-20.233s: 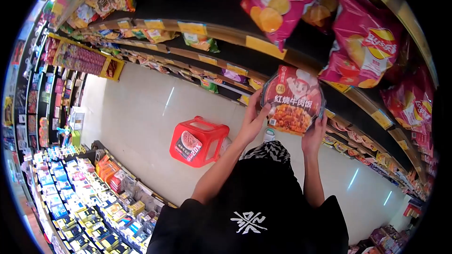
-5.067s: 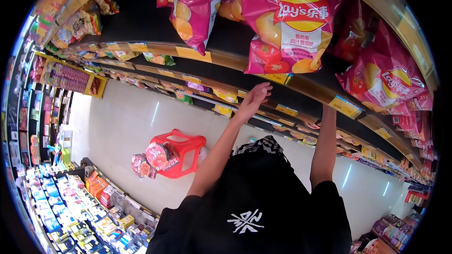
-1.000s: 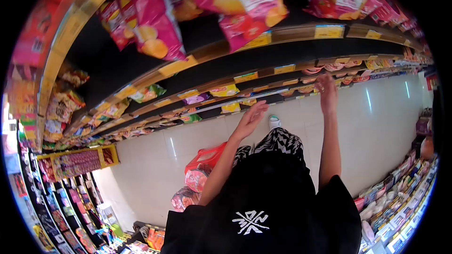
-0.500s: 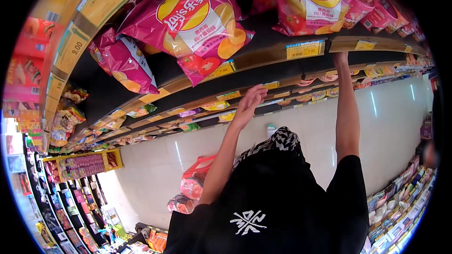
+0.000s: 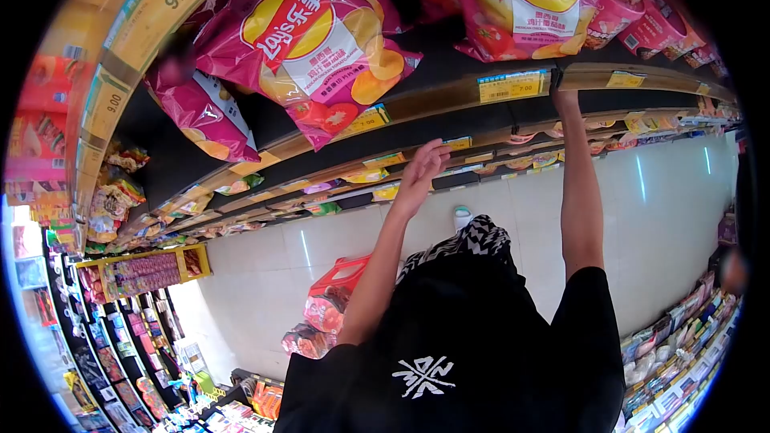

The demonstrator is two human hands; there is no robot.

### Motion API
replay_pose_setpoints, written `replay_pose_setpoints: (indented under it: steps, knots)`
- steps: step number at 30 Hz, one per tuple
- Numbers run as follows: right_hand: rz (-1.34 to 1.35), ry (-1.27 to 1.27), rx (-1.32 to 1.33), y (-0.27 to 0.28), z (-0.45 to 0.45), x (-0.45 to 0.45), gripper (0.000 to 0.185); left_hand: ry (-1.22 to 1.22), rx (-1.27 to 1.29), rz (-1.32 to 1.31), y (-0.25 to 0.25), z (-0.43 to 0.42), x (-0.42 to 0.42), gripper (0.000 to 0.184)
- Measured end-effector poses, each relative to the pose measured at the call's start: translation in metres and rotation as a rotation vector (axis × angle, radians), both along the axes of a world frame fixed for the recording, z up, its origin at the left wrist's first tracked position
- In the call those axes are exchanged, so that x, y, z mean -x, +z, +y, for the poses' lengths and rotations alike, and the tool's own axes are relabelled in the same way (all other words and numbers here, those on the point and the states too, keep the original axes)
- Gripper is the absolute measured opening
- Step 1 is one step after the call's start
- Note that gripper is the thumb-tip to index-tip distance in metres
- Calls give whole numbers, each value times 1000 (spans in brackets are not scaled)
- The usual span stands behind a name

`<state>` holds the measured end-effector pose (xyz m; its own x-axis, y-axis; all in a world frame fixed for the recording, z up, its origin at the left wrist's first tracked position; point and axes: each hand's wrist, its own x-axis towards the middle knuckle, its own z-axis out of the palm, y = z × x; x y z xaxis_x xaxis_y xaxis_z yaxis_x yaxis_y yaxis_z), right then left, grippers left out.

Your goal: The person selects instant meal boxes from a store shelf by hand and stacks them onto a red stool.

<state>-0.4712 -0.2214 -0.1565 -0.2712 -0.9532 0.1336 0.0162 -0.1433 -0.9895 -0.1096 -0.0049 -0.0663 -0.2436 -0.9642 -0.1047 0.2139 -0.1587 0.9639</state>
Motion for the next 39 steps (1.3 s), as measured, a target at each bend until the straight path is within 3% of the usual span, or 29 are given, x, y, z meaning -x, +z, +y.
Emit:
replay_pose_setpoints:
  steps: [3, 4, 7, 9, 11, 15, 17, 20, 29, 35, 37, 39]
  knots:
    - [201, -67, -38, 16, 18, -35, 23, 47, 29, -24, 9, -4, -3, 40]
    - [137, -181, 134, 12, 15, -52, 23, 64, 37, -39, 13, -5, -2, 40]
    - [-73, -169, -19, 44, 49, -87, 25, 136, 86, -21, 27, -15, 5, 41]
    - [-108, -20, -81, 46, 56, -86, 28, 162, 104, -32, 43, -25, 10, 41]
    - [-164, 20, 56, 56, 65, -100, 29, 199, 90, -19, 47, -39, 15, 42]
    - [-224, -150, 49, 89, 62, -102, 27, 225, 37, -5, 46, -67, 27, 41]
    - [-442, -171, 83, 82, 42, -91, 30, 203, 34, -33, 45, -77, 31, 40]
    - [-510, 125, 115, 94, 36, -76, 37, 141, -54, -210, 46, -90, 42, 39]
    - [-658, 132, -81, 116, 43, -83, 40, 140, 90, -127, 31, -100, 61, 36]
    - [-270, 83, 14, 134, 80, -98, 37, 263, -60, 10, 55, -82, 55, 41]
    - [-302, 78, 19, 138, 95, -103, 36, 321, -58, 113, 71, -66, 53, 44]
    - [-574, 120, -1, 137, 110, -109, 37, 335, -49, 162, 75, -54, 45, 45]
